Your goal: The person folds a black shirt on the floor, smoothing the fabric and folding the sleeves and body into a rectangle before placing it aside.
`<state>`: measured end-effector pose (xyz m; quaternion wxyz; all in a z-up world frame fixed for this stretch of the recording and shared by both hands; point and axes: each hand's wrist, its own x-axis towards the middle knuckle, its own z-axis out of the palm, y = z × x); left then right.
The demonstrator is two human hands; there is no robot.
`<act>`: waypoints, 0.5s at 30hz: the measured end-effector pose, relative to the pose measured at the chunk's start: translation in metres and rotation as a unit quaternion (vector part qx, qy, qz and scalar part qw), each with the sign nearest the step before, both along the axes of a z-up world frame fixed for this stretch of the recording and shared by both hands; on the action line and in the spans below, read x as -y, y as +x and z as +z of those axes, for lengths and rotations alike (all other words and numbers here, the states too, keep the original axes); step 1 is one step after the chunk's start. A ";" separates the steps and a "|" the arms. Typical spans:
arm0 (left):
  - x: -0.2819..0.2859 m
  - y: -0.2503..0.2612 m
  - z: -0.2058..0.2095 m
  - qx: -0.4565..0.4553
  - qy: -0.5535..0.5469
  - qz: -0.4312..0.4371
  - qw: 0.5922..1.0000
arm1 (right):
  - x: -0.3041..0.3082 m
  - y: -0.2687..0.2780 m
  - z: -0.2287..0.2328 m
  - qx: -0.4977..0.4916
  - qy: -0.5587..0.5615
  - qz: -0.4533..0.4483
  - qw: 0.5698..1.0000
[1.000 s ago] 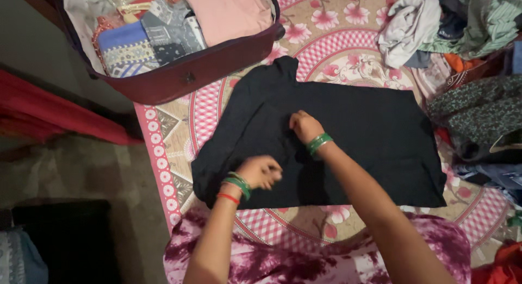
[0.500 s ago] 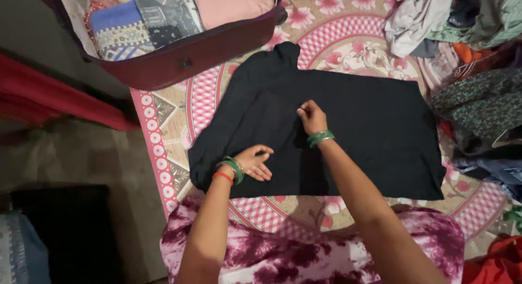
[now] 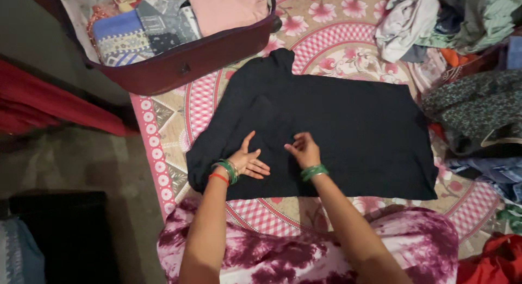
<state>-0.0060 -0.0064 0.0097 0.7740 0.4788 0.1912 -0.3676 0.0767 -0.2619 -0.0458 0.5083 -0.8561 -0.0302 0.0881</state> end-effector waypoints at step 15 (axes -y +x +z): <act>0.002 0.001 0.010 -0.004 0.007 0.006 1.000 | -0.019 -0.005 0.041 0.088 -0.236 0.094 0.963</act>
